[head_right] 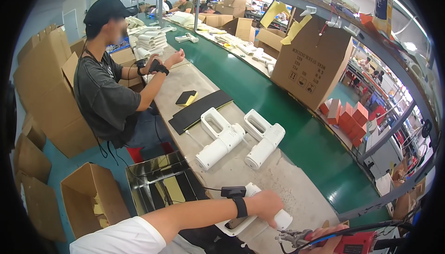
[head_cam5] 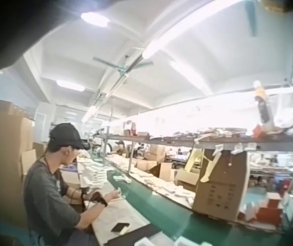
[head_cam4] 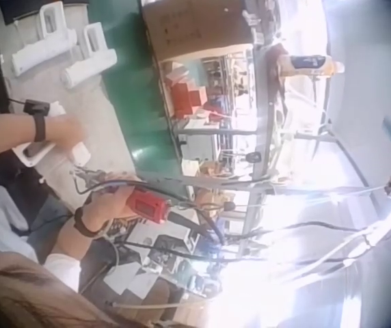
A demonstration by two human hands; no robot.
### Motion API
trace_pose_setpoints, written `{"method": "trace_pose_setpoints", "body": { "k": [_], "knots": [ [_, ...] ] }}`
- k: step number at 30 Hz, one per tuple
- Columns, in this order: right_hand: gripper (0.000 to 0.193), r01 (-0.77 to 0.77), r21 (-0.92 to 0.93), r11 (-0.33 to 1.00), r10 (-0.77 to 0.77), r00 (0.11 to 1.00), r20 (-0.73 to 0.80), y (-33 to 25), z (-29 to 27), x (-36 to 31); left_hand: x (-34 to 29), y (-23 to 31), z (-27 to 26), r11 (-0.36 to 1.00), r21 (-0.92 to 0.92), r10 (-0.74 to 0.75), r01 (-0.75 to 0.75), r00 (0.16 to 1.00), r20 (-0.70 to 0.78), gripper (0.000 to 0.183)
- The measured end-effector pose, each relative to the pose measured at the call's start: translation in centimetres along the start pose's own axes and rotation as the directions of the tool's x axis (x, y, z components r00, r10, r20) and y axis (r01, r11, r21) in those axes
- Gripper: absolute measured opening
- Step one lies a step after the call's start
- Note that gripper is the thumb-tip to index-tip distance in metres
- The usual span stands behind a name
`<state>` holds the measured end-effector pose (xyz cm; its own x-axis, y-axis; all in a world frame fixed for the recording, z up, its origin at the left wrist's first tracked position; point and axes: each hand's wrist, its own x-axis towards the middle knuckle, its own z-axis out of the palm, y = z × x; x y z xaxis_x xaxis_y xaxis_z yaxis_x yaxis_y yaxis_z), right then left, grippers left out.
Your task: The person assembles a white plastic device by joining the housing halves together and securing them with a power screwdriver. They then set the device aside, pick up a small orange component, and begin preparing another housing.
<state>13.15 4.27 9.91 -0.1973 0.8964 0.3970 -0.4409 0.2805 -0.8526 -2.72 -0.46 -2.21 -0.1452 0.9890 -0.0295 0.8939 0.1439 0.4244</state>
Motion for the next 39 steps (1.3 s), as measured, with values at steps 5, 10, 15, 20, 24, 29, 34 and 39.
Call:
{"method": "trace_pose_setpoints", "body": {
  "k": [5, 10, 15, 20, 24, 29, 34, 39],
  "knots": [
    [0.021, 0.021, -0.034, 0.999, -0.021, 1.0, 0.004, -0.1, -0.1, -0.1, 0.2, -0.1, 0.3, 1.0, 0.003, -0.001, 0.001, 1.0, -0.005, 0.057],
    [0.021, 0.026, -0.004, 1.0, -0.026, 1.0, 0.006, -0.1, 0.2, -0.3, 0.3, -0.2, 0.5, 1.0, 0.003, 0.0, 0.0, 1.0, -0.018, 0.057],
    [0.021, 0.036, 0.016, 0.999, -0.037, 0.998, 0.053, -0.1, 0.2, -0.1, 0.5, -0.3, 0.6, 1.0, 0.003, 0.0, 0.0, 1.0, -0.021, 0.057],
    [0.021, 0.044, -0.002, 0.999, -0.044, 0.998, 0.042, 0.0, 0.1, -0.2, 0.2, -0.2, 0.5, 1.0, 0.003, -0.002, 0.002, 1.0, -0.028, 0.056],
    [0.022, 0.049, 0.03, 0.998, -0.05, 0.998, 0.049, 0.0, 0.7, -0.6, -0.2, -0.4, 0.2, 1.0, 0.007, -0.014, 0.014, 1.0, 0.006, 0.055],
    [0.024, 0.059, -0.032, 0.998, -0.06, 0.997, -0.041, 0.1, -0.2, -0.5, 0.6, -0.1, 0.9, 0.999, -0.043, 0.024, -0.023, 1.0, 0.009, 0.054],
    [0.023, 0.144, -0.053, 0.988, -0.146, 0.989, -0.035, 1.5, -0.6, 0.6, 0.4, -0.4, -0.4, 0.997, -0.005, -0.072, 0.073, 0.99, 0.118, 0.058],
    [0.015, 0.122, -0.047, 0.991, -0.128, 0.98, -0.151, 1.2, -0.2, 1.6, 1.1, -0.3, 0.2, 0.998, 0.029, -0.053, 0.052, 0.998, 0.038, 0.058]
  ]
}}
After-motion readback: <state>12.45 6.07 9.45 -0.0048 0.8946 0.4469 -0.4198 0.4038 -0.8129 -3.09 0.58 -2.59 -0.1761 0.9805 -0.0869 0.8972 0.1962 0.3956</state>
